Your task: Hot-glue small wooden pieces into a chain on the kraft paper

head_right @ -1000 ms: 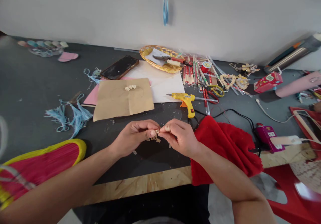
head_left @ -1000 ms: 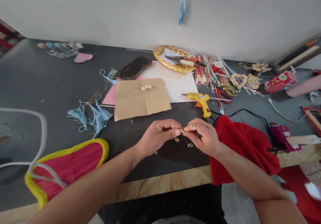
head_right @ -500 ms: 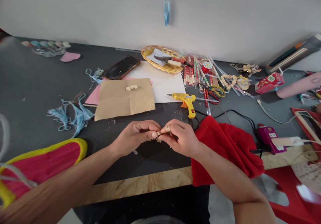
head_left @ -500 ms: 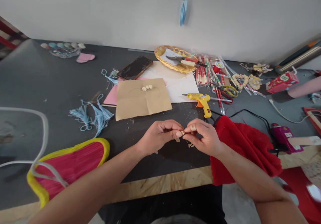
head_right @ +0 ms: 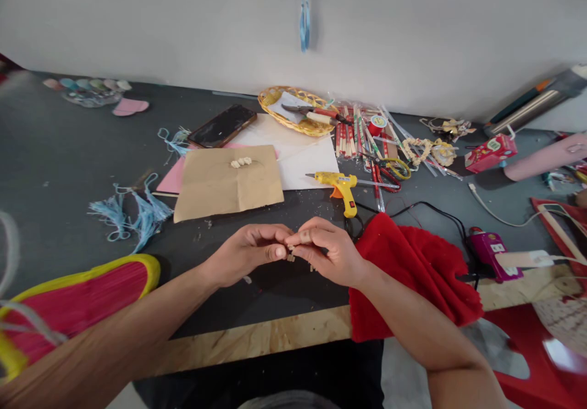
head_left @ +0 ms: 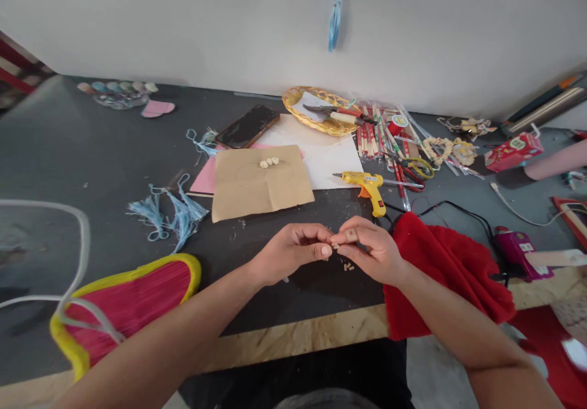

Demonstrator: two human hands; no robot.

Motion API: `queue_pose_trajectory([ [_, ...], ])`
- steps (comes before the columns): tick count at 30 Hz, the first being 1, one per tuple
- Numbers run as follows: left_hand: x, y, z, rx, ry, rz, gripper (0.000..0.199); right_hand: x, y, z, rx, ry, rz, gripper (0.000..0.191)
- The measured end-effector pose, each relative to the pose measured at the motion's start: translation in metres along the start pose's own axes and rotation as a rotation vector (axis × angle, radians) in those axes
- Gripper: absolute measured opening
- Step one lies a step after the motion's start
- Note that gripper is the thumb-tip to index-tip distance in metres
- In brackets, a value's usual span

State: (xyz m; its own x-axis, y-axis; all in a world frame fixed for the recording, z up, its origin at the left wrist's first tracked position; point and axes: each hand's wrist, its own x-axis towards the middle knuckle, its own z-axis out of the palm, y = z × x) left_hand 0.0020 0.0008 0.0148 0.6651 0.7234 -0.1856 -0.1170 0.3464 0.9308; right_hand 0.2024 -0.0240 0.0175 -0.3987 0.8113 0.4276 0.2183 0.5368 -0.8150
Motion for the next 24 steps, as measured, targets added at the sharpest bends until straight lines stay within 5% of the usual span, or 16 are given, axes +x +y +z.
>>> queue_pose_trajectory([
  [14, -0.0024, 0.0028, 0.0035, 0.116, 0.033, 0.116, 0.018, -0.0009, -0.0009, 0.0059, 0.168, -0.012, 0.123, 0.011],
  [24, -0.0033, 0.0008, 0.0059, -0.014, 0.051, 0.024, 0.023, -0.0011, -0.0010, 0.0068, -0.012, 0.063, -0.030, 0.010],
])
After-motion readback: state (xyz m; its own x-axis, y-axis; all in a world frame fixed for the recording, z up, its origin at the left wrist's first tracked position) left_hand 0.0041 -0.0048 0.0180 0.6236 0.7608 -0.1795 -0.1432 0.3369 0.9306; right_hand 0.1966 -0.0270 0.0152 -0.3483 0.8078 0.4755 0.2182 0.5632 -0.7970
